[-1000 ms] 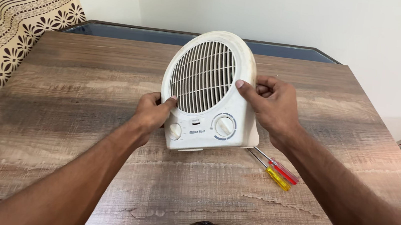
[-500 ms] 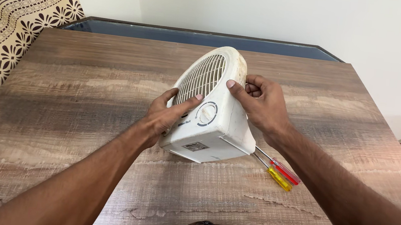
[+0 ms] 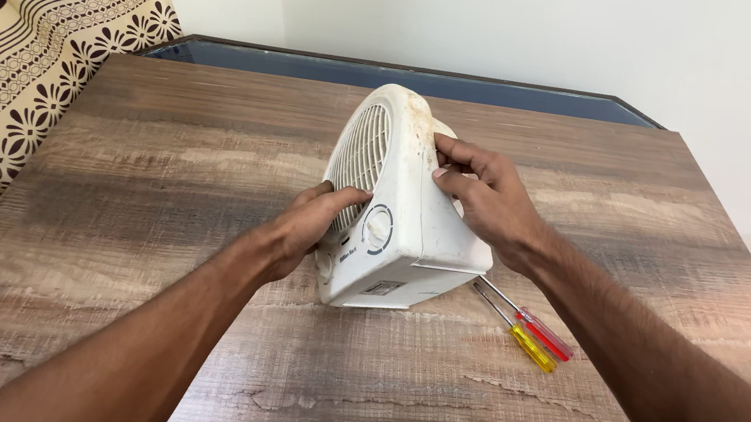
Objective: The person rotates a white electric fan on a table to inspect its sides and base, then uses a red screwdriver to loosen and remove screws from the fan's base. The clip ends while the person is still working on the screws.
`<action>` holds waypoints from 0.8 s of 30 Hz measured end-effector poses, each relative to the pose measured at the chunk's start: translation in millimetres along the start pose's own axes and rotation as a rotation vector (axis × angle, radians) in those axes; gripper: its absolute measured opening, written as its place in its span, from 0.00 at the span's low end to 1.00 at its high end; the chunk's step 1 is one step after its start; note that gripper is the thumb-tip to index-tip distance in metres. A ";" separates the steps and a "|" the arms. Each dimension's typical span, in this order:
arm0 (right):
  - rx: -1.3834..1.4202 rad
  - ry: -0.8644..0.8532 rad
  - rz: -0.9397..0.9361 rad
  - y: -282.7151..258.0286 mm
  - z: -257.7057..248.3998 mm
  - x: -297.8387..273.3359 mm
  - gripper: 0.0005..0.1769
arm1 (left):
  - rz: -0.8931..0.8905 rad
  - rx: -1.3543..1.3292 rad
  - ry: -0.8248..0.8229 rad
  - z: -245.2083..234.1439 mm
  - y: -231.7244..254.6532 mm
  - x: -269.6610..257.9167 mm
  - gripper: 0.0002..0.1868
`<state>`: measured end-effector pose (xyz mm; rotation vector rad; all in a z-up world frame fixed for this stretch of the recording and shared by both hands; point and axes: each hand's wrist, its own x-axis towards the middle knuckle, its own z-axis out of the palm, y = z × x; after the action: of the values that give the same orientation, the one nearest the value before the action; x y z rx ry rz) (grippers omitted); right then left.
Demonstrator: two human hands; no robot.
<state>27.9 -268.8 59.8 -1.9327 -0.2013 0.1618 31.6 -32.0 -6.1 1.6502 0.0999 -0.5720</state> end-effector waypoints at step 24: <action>-0.223 -0.029 -0.156 -2.1 12.9 -12.4 0.21 | 0.106 -0.062 0.164 14.5 28.2 -31.9 0.58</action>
<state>13.0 -259.0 57.4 -2.1269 -0.4029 0.0658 10.3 -42.4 32.0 1.6302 0.1478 -0.3494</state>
